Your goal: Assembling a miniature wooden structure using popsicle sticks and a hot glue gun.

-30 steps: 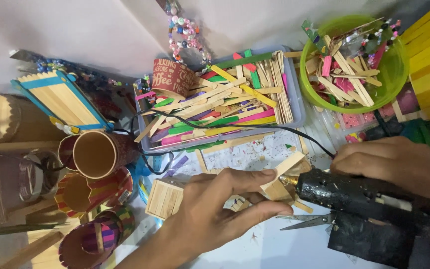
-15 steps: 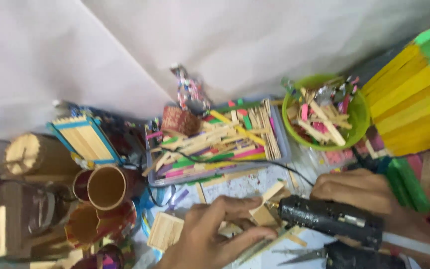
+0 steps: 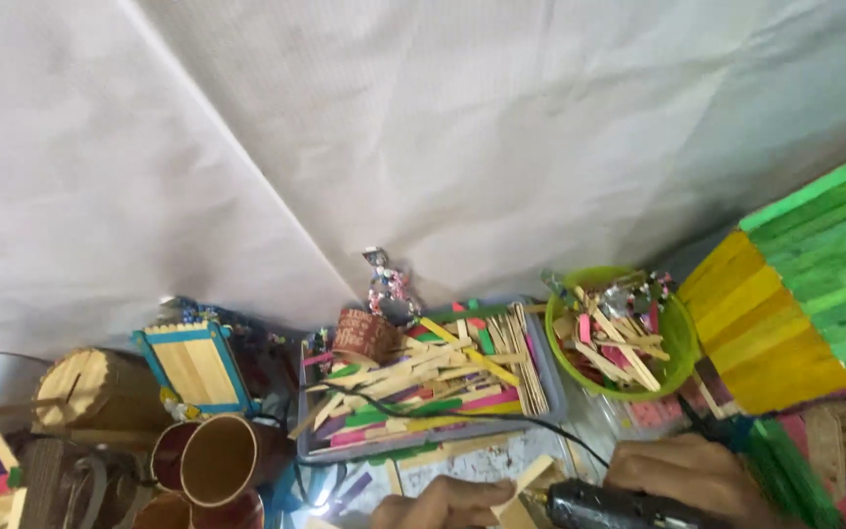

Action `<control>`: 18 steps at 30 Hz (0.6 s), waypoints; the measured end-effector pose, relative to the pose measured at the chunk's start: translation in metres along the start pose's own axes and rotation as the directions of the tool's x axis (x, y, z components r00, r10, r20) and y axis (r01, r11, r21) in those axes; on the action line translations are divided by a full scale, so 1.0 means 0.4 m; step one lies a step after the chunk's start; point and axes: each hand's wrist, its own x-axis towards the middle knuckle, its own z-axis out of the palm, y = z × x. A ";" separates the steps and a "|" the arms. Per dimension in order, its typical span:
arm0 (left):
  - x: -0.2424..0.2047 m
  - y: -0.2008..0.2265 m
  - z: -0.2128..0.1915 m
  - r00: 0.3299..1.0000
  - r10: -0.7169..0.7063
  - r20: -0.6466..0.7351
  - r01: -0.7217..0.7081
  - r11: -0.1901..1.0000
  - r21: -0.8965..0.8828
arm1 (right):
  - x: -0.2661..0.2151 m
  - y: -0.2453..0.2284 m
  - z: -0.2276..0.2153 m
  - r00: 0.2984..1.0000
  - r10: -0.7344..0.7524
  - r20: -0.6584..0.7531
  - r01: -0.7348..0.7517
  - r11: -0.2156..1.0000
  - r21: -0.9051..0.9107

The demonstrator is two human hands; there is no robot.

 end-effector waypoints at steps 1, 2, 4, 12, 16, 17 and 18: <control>0.005 0.011 -0.015 1.000 0.005 -0.007 -0.005 1.000 -0.003 | 0.031 -0.007 -0.026 1.000 -0.008 0.001 0.008 1.000 -0.004; -0.003 0.014 -0.025 0.999 0.026 0.042 -0.024 0.999 -0.035 | 0.046 -0.023 -0.043 0.991 -0.109 0.075 0.108 0.994 0.009; -0.001 0.006 -0.015 0.994 0.018 0.112 -0.010 0.998 -0.068 | 0.043 -0.032 -0.029 0.972 -0.183 0.150 0.177 0.983 0.054; 0.020 -0.012 0.018 0.937 0.333 -0.105 -0.349 0.883 -0.314 | 0.014 -0.023 0.042 0.764 0.633 -0.125 -0.590 0.764 0.262; 0.010 -0.003 0.011 0.919 0.375 -0.123 -0.394 0.856 -0.334 | -0.009 -0.011 0.061 0.532 0.840 -0.112 -0.835 0.542 0.098; 0.010 -0.007 0.005 0.851 0.504 -0.150 -0.526 0.808 -0.266 | -0.010 -0.013 0.063 0.447 0.885 -0.132 -0.870 0.464 0.166; 0.011 -0.009 0.000 0.762 0.625 -0.168 -0.647 0.737 -0.195 | -0.010 -0.015 0.063 0.359 0.921 -0.148 -0.893 0.385 0.233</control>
